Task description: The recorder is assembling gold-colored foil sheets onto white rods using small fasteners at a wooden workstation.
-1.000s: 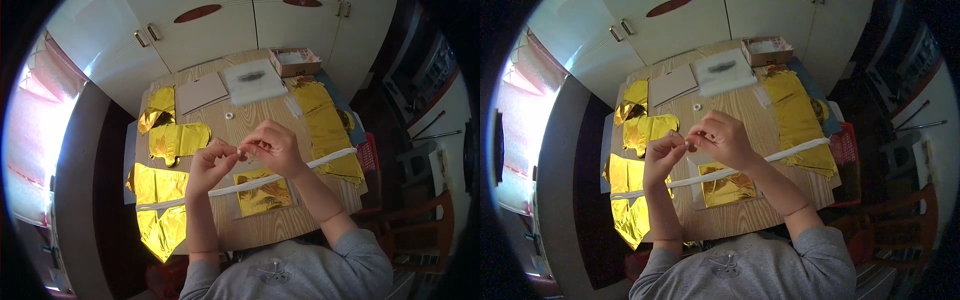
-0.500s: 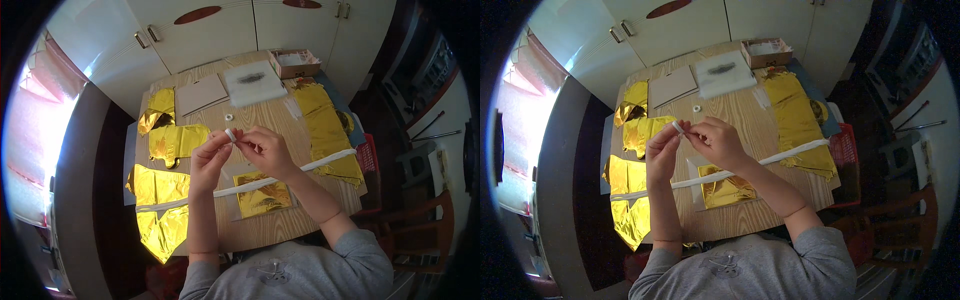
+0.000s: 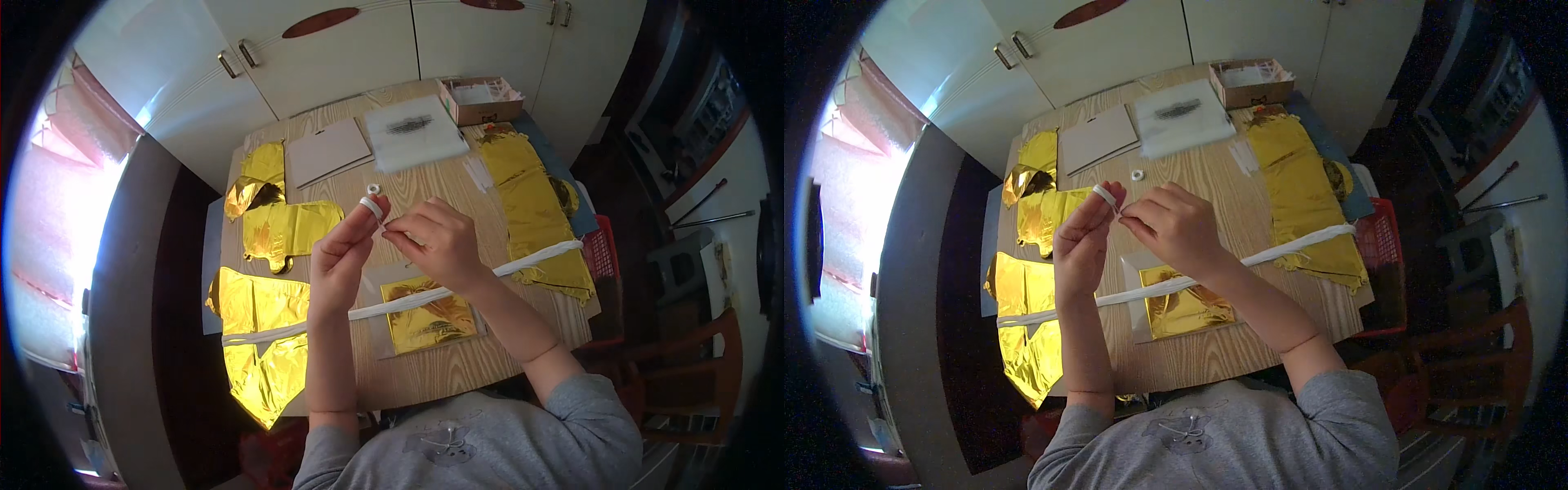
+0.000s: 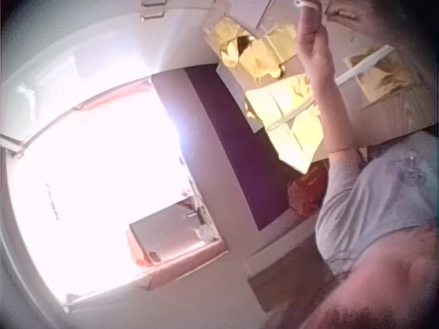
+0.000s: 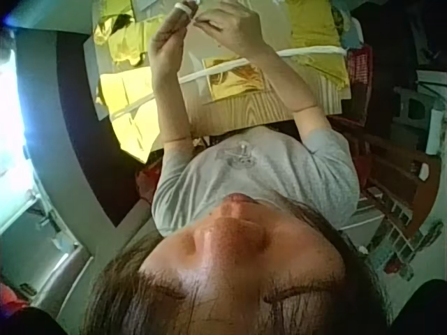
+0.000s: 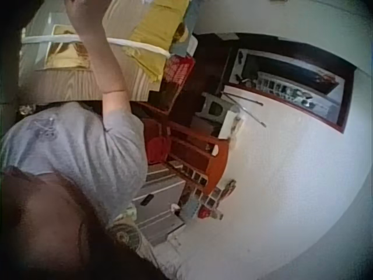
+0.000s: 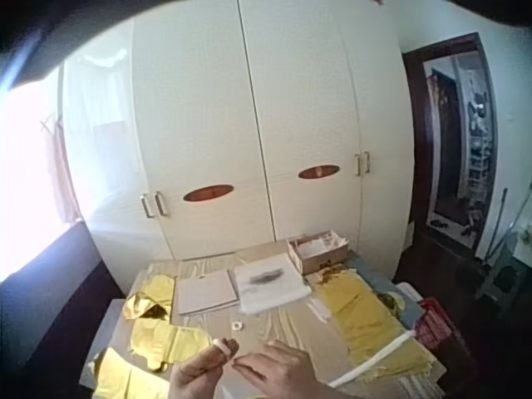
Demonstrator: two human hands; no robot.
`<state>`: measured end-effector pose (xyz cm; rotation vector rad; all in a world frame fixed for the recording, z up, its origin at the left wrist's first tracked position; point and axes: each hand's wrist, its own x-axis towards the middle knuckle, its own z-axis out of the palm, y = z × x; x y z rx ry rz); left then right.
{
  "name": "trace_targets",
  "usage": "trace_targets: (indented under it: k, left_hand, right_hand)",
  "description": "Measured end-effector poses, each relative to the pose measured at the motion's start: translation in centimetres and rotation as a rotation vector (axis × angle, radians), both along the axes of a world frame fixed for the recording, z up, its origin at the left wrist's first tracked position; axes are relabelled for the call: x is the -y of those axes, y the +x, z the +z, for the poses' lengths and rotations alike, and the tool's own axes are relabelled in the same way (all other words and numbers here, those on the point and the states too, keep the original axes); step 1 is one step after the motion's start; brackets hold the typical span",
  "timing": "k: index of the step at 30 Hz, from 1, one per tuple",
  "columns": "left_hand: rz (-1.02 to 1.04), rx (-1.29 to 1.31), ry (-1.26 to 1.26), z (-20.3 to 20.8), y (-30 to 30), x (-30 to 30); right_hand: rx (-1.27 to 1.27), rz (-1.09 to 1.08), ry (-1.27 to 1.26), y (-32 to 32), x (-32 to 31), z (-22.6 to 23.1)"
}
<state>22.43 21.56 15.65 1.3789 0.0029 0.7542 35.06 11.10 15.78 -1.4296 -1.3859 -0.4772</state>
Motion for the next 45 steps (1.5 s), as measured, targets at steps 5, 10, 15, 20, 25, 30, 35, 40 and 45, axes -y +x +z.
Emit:
trace_targets:
  k: [5, 10, 15, 20, 25, 30, 35, 40, 45]
  left_hand:
    - [-0.038, 0.002, 0.033, 0.0, 0.0, 0.1]
    - [0.003, -0.050, 0.119, 0.0, 0.0, 0.6]
    - [-0.026, -0.062, 0.116, 0.5, 0.0, 0.9]
    - [-0.041, -0.057, 0.142, 1.0, 0.1, 1.2]
    - [0.077, -0.085, 0.309, 0.4, 0.4, 1.1]
    - [0.331, 0.026, 0.612, -0.3, 1.2, 1.2]
    - [0.433, 0.060, 0.626, -0.6, 1.5, 1.3]
    - [0.460, 0.044, 0.542, -0.8, 1.5, 1.4]
    - [0.446, -0.033, 0.478, -0.6, 1.5, 2.0]
  right_hand:
    - [-0.127, 0.076, 0.031, -0.3, -0.3, -0.4]
    - [-0.327, 0.157, -0.018, -0.5, -0.1, -0.2]
    - [-0.378, 0.188, -0.015, -0.2, 0.0, -0.1]
    - [-0.410, 0.185, -0.021, 0.5, 0.2, -0.1]
    - [-0.415, 0.215, -0.047, 0.1, 0.4, 0.1]
    - [-0.495, 0.284, -0.078, -0.1, 0.8, 0.5]
    - [-0.403, 0.217, -0.095, -0.1, 1.1, 0.7]
    - [-0.074, 0.038, -0.062, -0.2, 1.6, 1.4]
    - [0.054, 0.006, -0.014, -0.1, 2.1, 1.8]
